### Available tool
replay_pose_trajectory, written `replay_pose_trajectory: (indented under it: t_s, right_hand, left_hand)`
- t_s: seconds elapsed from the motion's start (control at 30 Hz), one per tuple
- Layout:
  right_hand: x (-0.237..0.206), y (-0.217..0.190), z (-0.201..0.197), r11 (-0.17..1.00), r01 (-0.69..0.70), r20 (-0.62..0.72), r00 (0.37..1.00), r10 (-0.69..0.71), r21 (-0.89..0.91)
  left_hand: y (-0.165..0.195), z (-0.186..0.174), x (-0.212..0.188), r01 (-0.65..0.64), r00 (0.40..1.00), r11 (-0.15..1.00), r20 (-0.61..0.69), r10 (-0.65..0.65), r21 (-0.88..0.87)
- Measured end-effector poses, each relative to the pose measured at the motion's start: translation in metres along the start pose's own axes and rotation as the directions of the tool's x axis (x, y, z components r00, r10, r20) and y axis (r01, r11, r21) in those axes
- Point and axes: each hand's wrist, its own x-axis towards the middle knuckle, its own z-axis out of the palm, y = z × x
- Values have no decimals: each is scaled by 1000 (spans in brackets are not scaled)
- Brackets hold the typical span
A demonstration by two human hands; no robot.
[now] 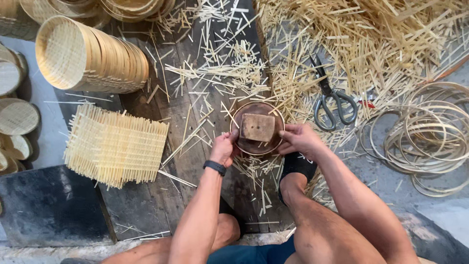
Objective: The person sits on the floor making round woven bamboo steamer mats. They lay a square woven bamboo sheet over a round wooden form, bend a thin bamboo rim ring around the edge, tuck and press the weave over the ring, then trim the excess bamboo ends with scissors and set the finished mat on a stack.
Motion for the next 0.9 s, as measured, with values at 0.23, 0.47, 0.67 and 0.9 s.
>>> replay_pose_trajectory:
  t_s: [0.23, 0.47, 0.67, 0.9]
  right_hand:
    - [-9, 5, 14, 987, 153, -76, 985, -157, -54]
    - [-13, 20, 22, 971, 224, -23, 975, -223, 88]
    - [-9, 21, 30, 974, 222, -75, 973, -219, 42]
    - [-46, -16, 23, 949, 307, 29, 950, -310, 69]
  left_hand:
    - [-11, 5, 8, -88, 991, 996, -109, 83, -35]
    - [-50, 29, -32, -58, 998, 935, -46, 45, -351]
    - [-42, 28, -28, -58, 993, 972, -115, 33, -226]
    - [55, 48, -85, -455, 863, 619, 144, 484, 640]
